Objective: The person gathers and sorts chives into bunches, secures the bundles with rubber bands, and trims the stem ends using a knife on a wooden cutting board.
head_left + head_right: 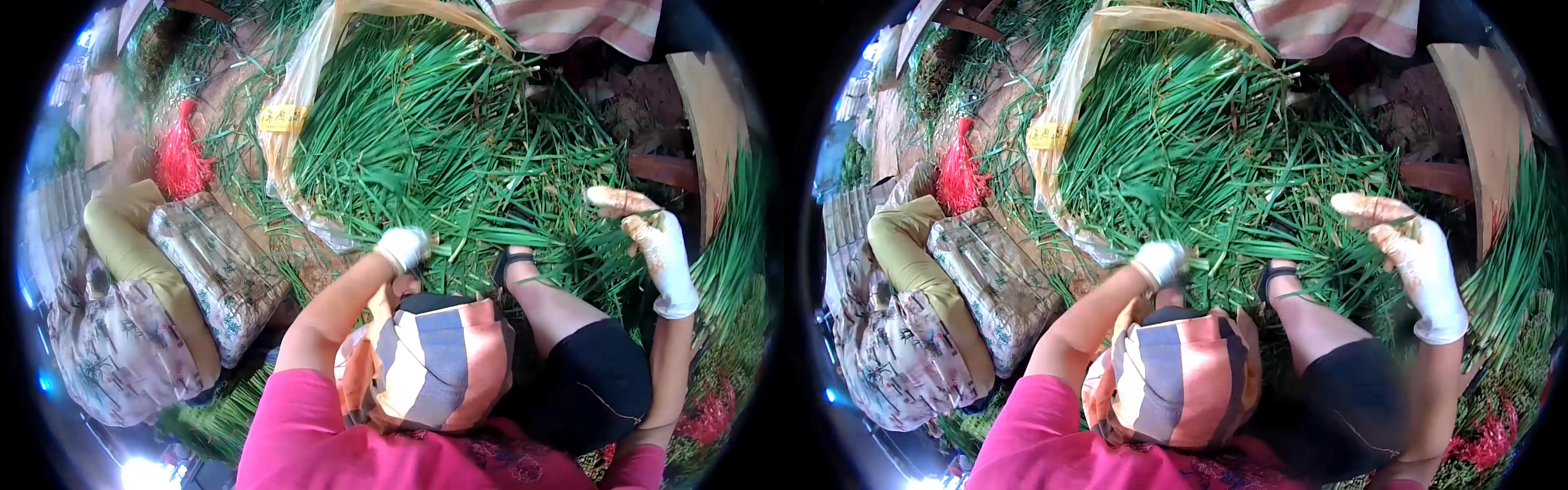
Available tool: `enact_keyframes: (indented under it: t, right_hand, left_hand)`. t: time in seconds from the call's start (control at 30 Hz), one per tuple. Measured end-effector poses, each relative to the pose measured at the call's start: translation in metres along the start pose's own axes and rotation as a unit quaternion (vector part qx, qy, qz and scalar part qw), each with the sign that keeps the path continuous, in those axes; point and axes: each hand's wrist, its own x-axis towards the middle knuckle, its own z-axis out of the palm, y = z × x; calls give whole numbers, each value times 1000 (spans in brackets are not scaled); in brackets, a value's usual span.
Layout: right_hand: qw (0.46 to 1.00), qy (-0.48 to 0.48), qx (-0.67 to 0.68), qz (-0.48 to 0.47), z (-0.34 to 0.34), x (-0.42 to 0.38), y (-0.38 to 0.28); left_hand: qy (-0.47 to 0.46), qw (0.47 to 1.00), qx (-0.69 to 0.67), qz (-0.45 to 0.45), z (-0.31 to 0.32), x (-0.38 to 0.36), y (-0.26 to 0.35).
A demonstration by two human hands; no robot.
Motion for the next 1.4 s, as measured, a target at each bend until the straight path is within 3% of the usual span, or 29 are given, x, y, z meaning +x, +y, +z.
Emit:
enact_keyframes:
  t: [0.07,0.13,0.2,0.23,0.3,0.33,0.4,0.47,0.53,0.57,0.6,0.67,0.73,0.77,0.83,0.87,0.9,0.93,1.0,1.07,1.13,1.17,1.2,1.27,1.3,1.33,1.37,1.4]
  right_hand:
    - [997,24,-21,-69,0,0,2]
    - [994,69,-25,-80,-2,1,6]
    - [988,107,-38,-102,-3,-1,8]
    - [989,113,-21,-98,-2,0,10]
    - [988,126,10,-90,3,3,13]
    - [985,99,56,-133,13,4,3]
    - [987,56,96,-114,17,8,0]
    - [985,29,148,-82,38,5,-23]
    - [982,50,173,-49,52,5,-11]
    - [983,97,142,-60,49,1,-18]
    - [979,135,122,-92,34,4,-8]
    - [941,223,65,-248,5,-2,1]
    - [886,382,75,-253,-14,-21,-12]
    - [850,414,36,-323,-19,-24,-27]
    - [845,403,31,-350,-34,-40,-36]
    - [878,358,65,-311,-44,-54,-31]
    - [887,384,69,-247,-41,-60,-34]
    - [868,400,50,-289,-29,-59,-39]
    - [888,376,33,-264,-40,-63,-24]
    - [917,328,15,-228,-37,-58,-23]
    - [951,280,4,-132,-35,-40,-18]
    - [965,245,16,-95,-31,-34,-12]
    - [976,209,27,-57,-25,-27,-6]
    - [986,158,56,0,-10,-16,-1]
    - [990,115,81,5,-2,-15,-5]
    - [992,71,107,11,7,-14,-8]
    - [988,73,133,7,16,-15,-11]
    - [994,62,85,-22,17,-13,-9]
  left_hand:
    - [231,959,-162,14,-5,5,-36]
    - [315,944,-78,55,-72,5,-41]
    - [339,940,41,3,-133,-2,-19]
    - [379,925,9,28,-147,2,-10]
    - [309,917,-250,18,-166,6,19]
    - [248,878,-408,33,-174,11,38]
    - [180,887,-418,73,-196,15,86]
    - [174,897,-369,170,-204,23,126]
    - [280,889,-192,307,-204,35,153]
    - [239,879,-329,250,-203,33,167]
    - [180,911,-295,225,-206,35,171]
    - [166,930,-249,214,-178,60,156]
    - [168,969,-112,145,-133,91,130]
    - [96,988,-43,117,-132,98,130]
    - [143,962,-1,231,-100,116,135]
    - [169,943,20,286,-80,125,137]
    - [234,913,56,331,-61,127,139]
    - [244,915,86,308,-46,131,141]
    - [-13,969,178,173,-35,132,142]
    - [-57,951,217,212,-46,129,121]
    - [81,994,-34,60,-58,124,109]
    - [126,962,-228,76,-62,125,104]
    - [165,891,-415,87,-65,126,102]
    - [160,875,-447,97,-123,91,142]
    - [179,879,-415,153,-145,78,161]
    - [196,879,-381,207,-154,69,175]
    - [217,813,-472,262,-148,70,191]
    - [223,832,-430,270,-151,68,195]
